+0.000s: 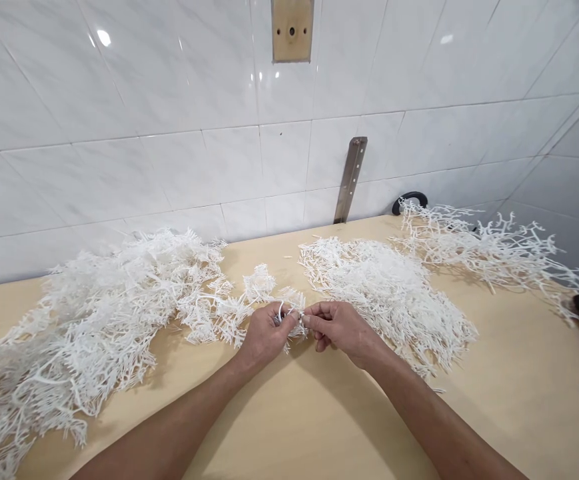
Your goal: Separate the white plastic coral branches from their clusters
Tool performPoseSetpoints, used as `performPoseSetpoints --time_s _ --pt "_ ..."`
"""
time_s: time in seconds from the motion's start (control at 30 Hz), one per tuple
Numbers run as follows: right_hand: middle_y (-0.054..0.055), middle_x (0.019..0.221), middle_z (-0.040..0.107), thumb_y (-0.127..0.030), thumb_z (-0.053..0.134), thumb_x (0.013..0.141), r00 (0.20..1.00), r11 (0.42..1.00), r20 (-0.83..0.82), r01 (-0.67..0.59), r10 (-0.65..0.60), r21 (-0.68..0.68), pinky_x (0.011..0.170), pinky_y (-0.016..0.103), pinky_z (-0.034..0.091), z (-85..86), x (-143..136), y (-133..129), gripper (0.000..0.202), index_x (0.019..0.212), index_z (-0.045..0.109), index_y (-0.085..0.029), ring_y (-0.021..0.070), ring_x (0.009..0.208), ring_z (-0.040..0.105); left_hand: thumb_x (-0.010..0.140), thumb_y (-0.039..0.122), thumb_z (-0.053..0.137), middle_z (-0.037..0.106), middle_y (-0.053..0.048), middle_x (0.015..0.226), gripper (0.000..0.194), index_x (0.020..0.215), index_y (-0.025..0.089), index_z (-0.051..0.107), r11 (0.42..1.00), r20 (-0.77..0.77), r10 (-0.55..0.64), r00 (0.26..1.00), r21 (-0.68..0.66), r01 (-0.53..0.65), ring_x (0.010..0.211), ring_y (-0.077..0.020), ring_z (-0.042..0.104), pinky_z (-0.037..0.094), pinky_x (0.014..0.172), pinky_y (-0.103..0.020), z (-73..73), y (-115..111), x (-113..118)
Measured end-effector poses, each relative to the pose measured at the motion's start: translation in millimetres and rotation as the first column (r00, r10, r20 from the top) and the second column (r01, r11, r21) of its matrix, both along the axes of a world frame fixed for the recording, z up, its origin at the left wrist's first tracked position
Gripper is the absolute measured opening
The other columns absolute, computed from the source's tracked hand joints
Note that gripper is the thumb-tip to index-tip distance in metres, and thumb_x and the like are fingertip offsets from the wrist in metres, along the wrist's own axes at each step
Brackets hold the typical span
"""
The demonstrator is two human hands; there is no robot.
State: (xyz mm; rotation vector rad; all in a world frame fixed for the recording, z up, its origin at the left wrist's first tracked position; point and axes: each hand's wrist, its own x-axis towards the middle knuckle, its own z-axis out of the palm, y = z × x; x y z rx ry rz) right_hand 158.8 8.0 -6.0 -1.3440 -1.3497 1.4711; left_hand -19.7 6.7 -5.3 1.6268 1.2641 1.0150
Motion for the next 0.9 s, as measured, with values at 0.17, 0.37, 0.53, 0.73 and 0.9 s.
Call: performPoseSetpoints --time_s 0.17,0.37,0.53,0.73,0.9 --pt "-0.004 0.059 0.061 -0.038 0.070 0.078 0.999 0.999 0.050 0.006 -0.008 0.045 0.044 0.020 0.041 -7.5 3 1 0.020 0.082 0.070 -0.018 0.0101 0.046 0.060 0.086 0.043 0.060 0.054 0.001 0.061 0.031 0.067 0.018 0.057 0.998 -0.075 0.026 0.997 0.058 -0.022 0.060 -0.0138 0.046 0.035 0.061 -0.026 -0.5 -1 0" --pt "-0.003 0.059 0.062 -0.036 0.067 0.081 0.992 0.994 0.123 -0.012 -0.001 0.105 0.046 0.021 0.042 -7.7 3 0 0.017 0.082 0.069 -0.019 0.0125 0.049 0.063 0.091 0.038 0.052 0.053 0.001 0.064 0.029 0.068 0.019 0.051 0.987 -0.178 -0.014 0.984 0.153 0.042 0.062 -0.0145 0.046 0.033 0.062 -0.027 -4.9 0 0" --pt "-0.002 0.060 0.063 -0.037 0.065 0.082 0.990 0.994 0.144 -0.009 -0.007 0.108 0.045 0.020 0.039 -8.2 2 1 0.018 0.083 0.069 -0.019 0.0125 0.048 0.063 0.091 0.034 0.050 0.050 0.002 0.063 0.028 0.068 0.020 0.048 0.984 -0.193 -0.047 0.980 0.159 0.078 0.061 -0.0137 0.045 0.032 0.061 -0.027 -7.5 1 0" --pt "-0.002 0.059 0.064 -0.036 0.061 0.084 0.978 0.995 0.210 -0.030 0.008 0.098 0.046 0.020 0.040 -8.9 0 1 0.019 0.084 0.069 -0.019 0.0120 0.048 0.063 0.092 0.036 0.048 0.052 0.001 0.065 0.027 0.072 0.019 0.051 0.982 -0.240 -0.065 0.968 0.156 0.105 0.063 -0.0144 0.045 0.033 0.062 -0.027 -6.1 0 -1" --pt "-0.002 0.061 0.065 -0.030 0.058 0.084 0.949 0.986 0.316 -0.041 -0.012 0.160 0.047 0.023 0.041 0.6 0 -2 0.016 0.080 0.068 -0.019 0.0136 0.048 0.063 0.093 0.038 0.044 0.048 0.002 0.066 0.029 0.071 0.020 0.046 0.970 -0.280 -0.155 0.947 0.137 0.200 0.063 -0.0141 0.042 0.031 0.062 -0.028 -6.4 0 -1"
